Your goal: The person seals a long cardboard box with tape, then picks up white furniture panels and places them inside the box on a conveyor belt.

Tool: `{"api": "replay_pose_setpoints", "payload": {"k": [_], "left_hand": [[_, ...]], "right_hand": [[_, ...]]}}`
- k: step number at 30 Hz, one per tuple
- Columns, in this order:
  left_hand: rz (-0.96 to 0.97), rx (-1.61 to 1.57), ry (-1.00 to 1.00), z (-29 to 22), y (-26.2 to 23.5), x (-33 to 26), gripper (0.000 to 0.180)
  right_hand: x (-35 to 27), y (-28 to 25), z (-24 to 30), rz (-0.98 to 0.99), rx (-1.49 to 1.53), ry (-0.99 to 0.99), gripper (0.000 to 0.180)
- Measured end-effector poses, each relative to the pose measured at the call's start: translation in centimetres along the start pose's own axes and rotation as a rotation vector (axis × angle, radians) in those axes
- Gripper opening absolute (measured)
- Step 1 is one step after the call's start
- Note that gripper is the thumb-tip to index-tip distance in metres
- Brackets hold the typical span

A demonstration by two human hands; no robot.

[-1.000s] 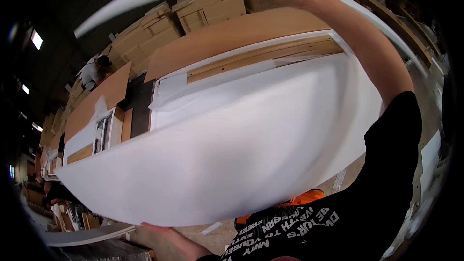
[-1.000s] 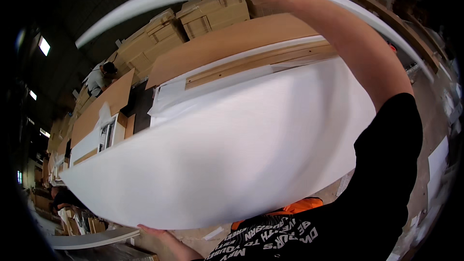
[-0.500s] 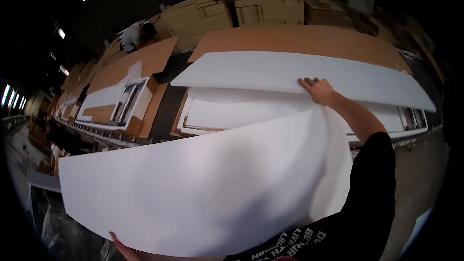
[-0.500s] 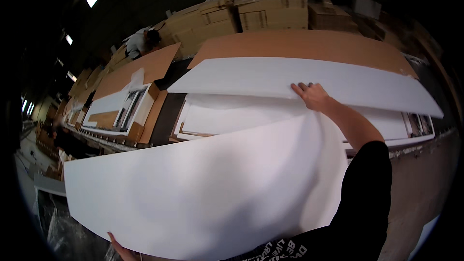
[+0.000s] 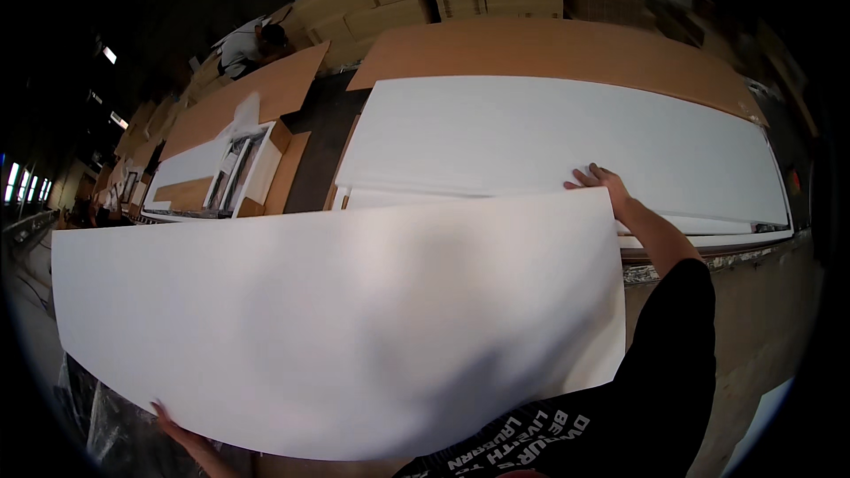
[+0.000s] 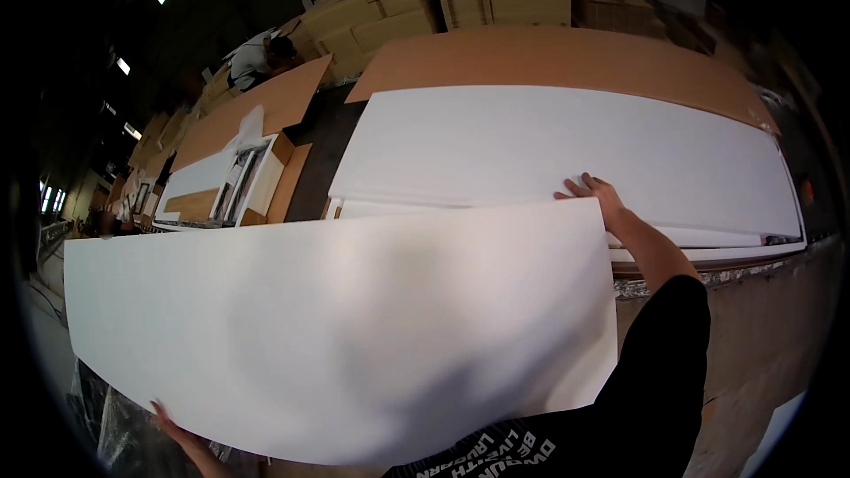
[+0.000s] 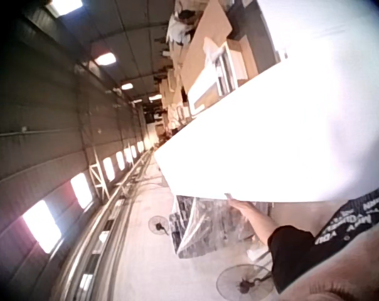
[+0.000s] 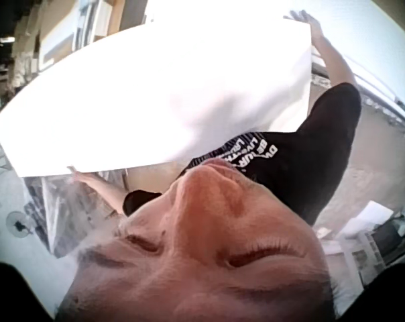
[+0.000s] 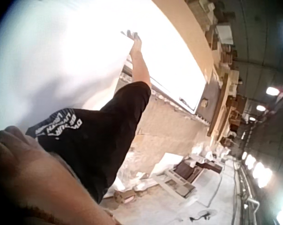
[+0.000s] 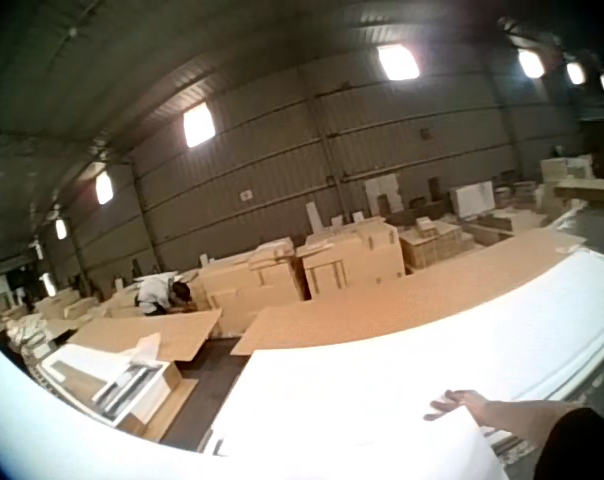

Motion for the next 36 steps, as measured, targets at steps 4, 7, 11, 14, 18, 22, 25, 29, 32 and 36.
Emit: {"api": "replay_pose_setpoints", "payload": {"k": [4, 7, 11, 14, 18, 22, 25, 29, 32, 36], "left_hand": [[-0.263, -0.178, -0.106, 7.4, 2.6, -4.2, 0.062], [-0.118, -0.151, 0.003, 8.3, 4.0, -4.1, 0.062], [-0.259, 0.083, 0.117, 5.3, 5.4, -4.7, 0.058], [-0.35, 0.213, 0.194, 3.7, 8.4, -6.9, 0.055], [-0.304, 0.277, 0.251, 3.6, 14.0, -8.3, 0.05], [-0.205, 0.287, 0.247, 4.4, 19.4, -10.4, 0.046], [-0.178, 0.298, 0.254, 4.2, 21.8, -11.4, 0.043], [-0.215, 0.283, 0.264, 2.8, 21.5, -11.3, 0.04], [-0.362, 0.244, 0.212, 1.8, 14.6, -10.2, 0.038], [-0.549, -0.002, -0.082, 1.4, 13.4, -10.2, 0.035]], "right_hand": [[-2.3, -2.5, 3.0, -0.111, 0.1, 0.049, 0.058], [-4.6, 1.4, 0.6, -0.154, 0.592, 0.266, 0.059], [-8.3, -3.7, 1.3, -0.164, 0.398, 0.253, 0.071], [-6.0, -3.4, 3.1, -0.093, 0.442, 0.205, 0.07], [-3.3, -3.9, 3.0, 0.029, 0.631, 0.289, 0.076], [-6.2, -3.5, 1.8, -0.024, 0.691, 0.356, 0.076], [-7.5, -3.1, 2.0, -0.065, 0.677, 0.346, 0.072], [-5.5, -1.1, 1.9, -0.058, 0.708, 0.289, 0.064], [-0.2, -0.3, 4.6, -0.093, 0.787, 0.178, 0.064], [-2.0, -1.7, 5.3, -0.106, 0.824, 0.259, 0.066]]}}
Point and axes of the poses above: each hand's wrist, its own x-axis towards the middle knuckle, its own y-axis out of the palm, z = x × y, the point moved 7 cm from there along x, towards the middle knuckle, and after that the axes turned 10 degrees about -z, right-handed, at the moved point
